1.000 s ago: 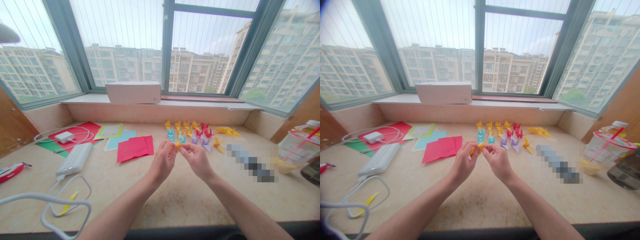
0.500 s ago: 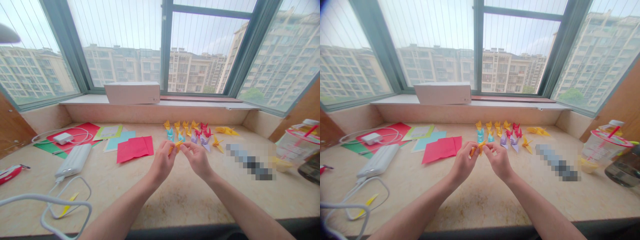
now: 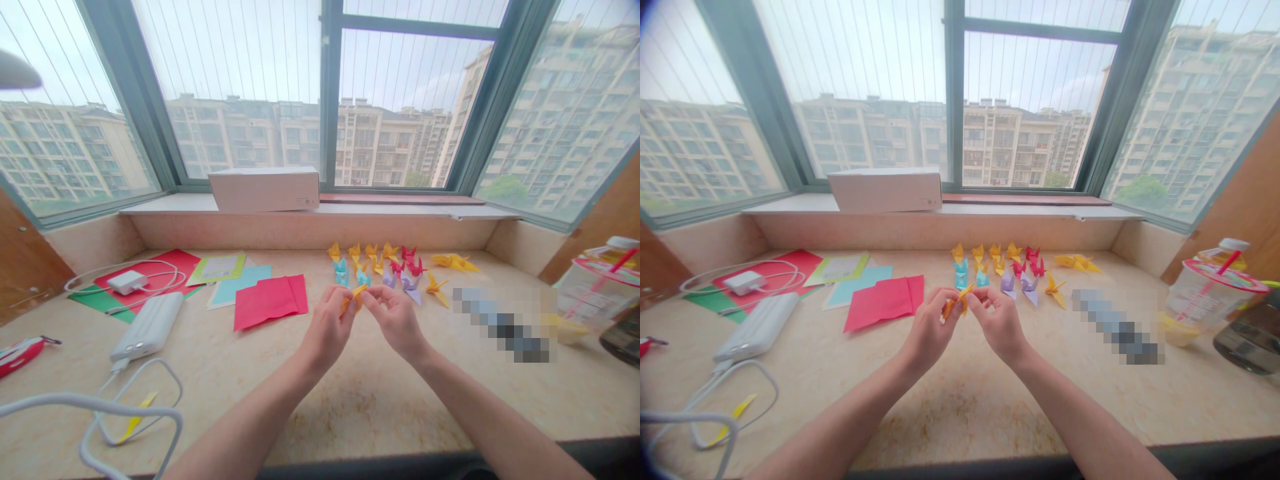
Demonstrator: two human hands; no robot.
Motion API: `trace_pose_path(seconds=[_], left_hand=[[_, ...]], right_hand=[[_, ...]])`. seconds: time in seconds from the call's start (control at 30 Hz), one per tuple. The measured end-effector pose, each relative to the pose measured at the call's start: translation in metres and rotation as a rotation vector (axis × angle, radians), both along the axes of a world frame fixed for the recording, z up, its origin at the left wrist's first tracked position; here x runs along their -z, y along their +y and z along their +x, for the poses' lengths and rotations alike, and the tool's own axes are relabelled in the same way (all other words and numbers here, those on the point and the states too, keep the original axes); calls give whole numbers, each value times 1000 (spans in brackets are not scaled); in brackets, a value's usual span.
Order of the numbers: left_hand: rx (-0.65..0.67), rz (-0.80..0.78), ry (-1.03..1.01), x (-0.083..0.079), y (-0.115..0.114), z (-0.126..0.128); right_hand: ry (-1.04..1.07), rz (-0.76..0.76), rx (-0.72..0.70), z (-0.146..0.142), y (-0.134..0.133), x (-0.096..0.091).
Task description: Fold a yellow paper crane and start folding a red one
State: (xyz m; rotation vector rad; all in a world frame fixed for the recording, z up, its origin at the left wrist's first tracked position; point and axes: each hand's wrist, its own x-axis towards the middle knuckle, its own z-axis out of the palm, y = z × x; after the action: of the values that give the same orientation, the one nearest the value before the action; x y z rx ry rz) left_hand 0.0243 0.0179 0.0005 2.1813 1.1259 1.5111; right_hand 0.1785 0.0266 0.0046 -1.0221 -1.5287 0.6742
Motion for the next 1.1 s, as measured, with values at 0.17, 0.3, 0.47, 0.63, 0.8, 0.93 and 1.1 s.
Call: trace_pose_path(seconds=[0.17,0.3,0.47,0.63,0.8,0.93,1.1], left_hand=[[8,-21,13,2,-1,2],[12,-59,16,5,-2,3],[-14,-102,-43,5,-1,3],[-4,-165,-158,4,0,3],[41,-238,-278,5,1,2],[100,-264,-343,4,-1,3],[145,-267,-351,0,-6,5]], right_hand=[[-23,68,58,-3,-3,1],[-61,169,86,-5,-2,4],[-46,256,14,-4,1,7],[-96,382,-76,-1,0,5],[-134,418,-150,0,-4,1],[-88,389,-153,0,-6,-2],[-41,356,-134,0,-6,-4]])
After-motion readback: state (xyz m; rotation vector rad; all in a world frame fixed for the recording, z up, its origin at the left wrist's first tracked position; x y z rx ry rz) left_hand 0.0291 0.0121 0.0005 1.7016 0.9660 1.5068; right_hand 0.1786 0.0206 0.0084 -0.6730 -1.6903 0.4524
